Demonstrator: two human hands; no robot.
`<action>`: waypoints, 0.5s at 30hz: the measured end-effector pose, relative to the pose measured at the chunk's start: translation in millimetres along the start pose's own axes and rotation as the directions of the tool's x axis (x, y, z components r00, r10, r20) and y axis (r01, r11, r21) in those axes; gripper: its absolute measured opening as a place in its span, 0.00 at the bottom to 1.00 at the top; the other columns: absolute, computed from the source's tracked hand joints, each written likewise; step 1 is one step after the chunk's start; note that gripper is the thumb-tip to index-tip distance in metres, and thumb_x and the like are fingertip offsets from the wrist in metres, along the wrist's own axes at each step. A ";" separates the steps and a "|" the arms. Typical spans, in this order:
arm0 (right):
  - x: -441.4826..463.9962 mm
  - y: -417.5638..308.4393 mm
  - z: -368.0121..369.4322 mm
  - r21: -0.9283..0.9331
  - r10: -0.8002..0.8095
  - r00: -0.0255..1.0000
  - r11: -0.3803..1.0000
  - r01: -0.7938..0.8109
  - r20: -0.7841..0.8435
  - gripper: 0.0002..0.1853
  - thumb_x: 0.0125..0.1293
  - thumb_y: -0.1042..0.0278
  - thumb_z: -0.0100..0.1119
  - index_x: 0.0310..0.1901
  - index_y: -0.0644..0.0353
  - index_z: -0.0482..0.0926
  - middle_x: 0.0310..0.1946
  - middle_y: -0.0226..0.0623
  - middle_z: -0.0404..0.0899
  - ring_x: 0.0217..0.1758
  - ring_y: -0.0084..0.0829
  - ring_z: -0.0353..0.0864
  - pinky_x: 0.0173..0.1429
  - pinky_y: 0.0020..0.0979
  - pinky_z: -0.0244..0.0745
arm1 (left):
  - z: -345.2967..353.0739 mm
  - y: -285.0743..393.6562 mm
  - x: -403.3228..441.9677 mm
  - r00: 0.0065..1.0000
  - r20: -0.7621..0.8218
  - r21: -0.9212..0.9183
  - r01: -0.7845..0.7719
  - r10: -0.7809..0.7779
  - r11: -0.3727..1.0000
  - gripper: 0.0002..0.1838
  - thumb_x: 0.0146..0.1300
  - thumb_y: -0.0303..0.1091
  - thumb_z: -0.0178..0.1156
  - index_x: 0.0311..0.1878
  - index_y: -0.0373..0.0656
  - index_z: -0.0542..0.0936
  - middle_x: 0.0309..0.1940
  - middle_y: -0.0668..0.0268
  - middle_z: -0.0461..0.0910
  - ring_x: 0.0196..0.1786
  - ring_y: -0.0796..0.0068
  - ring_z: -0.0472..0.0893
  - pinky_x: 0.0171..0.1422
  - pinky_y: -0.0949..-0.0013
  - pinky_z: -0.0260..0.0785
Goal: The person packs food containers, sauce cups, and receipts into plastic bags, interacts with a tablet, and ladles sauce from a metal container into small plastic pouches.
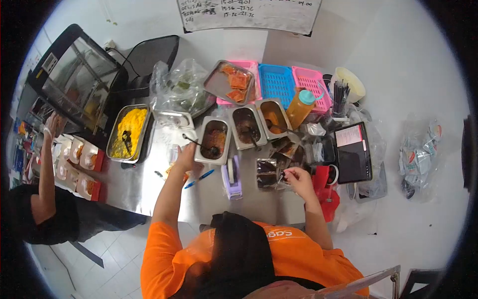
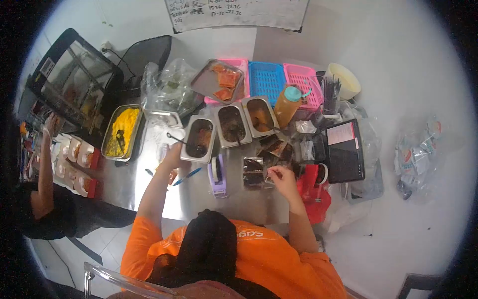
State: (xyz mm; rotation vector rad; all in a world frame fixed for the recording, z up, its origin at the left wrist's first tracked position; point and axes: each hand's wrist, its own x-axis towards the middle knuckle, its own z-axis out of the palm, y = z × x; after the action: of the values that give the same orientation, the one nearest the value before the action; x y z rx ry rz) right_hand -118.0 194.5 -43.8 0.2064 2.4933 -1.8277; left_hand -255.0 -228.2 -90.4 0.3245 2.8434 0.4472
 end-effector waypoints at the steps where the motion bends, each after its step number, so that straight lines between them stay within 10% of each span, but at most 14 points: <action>1: 7.0 -0.8 -0.5 0.120 0.100 0.995 0.988 -0.100 0.007 0.11 0.63 0.69 0.58 0.45 0.63 0.78 0.31 0.31 0.81 0.31 0.22 0.78 0.36 0.24 0.73 | 2.0 0.4 4.2 0.998 -0.060 0.049 -0.007 0.009 0.999 0.53 0.35 0.39 0.74 0.67 0.48 0.56 0.61 0.57 0.65 0.66 0.55 0.61 0.70 0.38 0.44; 5: 58.1 5.5 6.9 0.718 0.247 0.967 0.683 -0.135 -0.053 0.12 0.66 0.70 0.54 0.49 0.65 0.74 0.39 0.39 0.79 0.44 0.32 0.78 0.48 0.34 0.76 | 22.3 -18.9 9.9 0.956 -0.284 0.180 -0.024 0.076 0.983 0.27 0.46 0.31 0.66 0.54 0.47 0.76 0.56 0.58 0.69 0.59 0.56 0.68 0.68 0.42 0.51; 9: 133.4 32.3 5.9 0.941 0.274 0.962 0.331 -0.076 -0.019 0.04 0.66 0.71 0.53 0.39 0.61 0.75 0.35 0.37 0.78 0.46 0.34 0.77 0.53 0.38 0.74 | 3.9 3.4 -19.3 0.711 -0.703 -0.150 -0.121 -0.021 0.981 0.05 0.53 0.31 0.64 0.30 0.40 0.84 0.41 0.60 0.77 0.47 0.59 0.75 0.55 0.58 0.66; 15: 155.7 47.5 5.6 0.866 0.080 0.997 0.499 -0.033 -0.008 0.04 0.66 0.69 0.53 0.39 0.58 0.74 0.37 0.34 0.79 0.43 0.30 0.77 0.53 0.37 0.73 | -20.1 -18.5 -49.4 0.577 -0.562 -0.792 -0.167 -0.593 0.587 0.09 0.58 0.31 0.64 0.28 0.35 0.78 0.37 0.62 0.79 0.34 0.74 0.77 0.42 0.73 0.69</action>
State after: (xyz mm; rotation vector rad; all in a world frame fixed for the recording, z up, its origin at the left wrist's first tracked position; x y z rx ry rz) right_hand -266.1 215.9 -108.1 0.3441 1.2684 -2.8842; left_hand -217.1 -263.4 -67.8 -0.6383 2.8876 2.1820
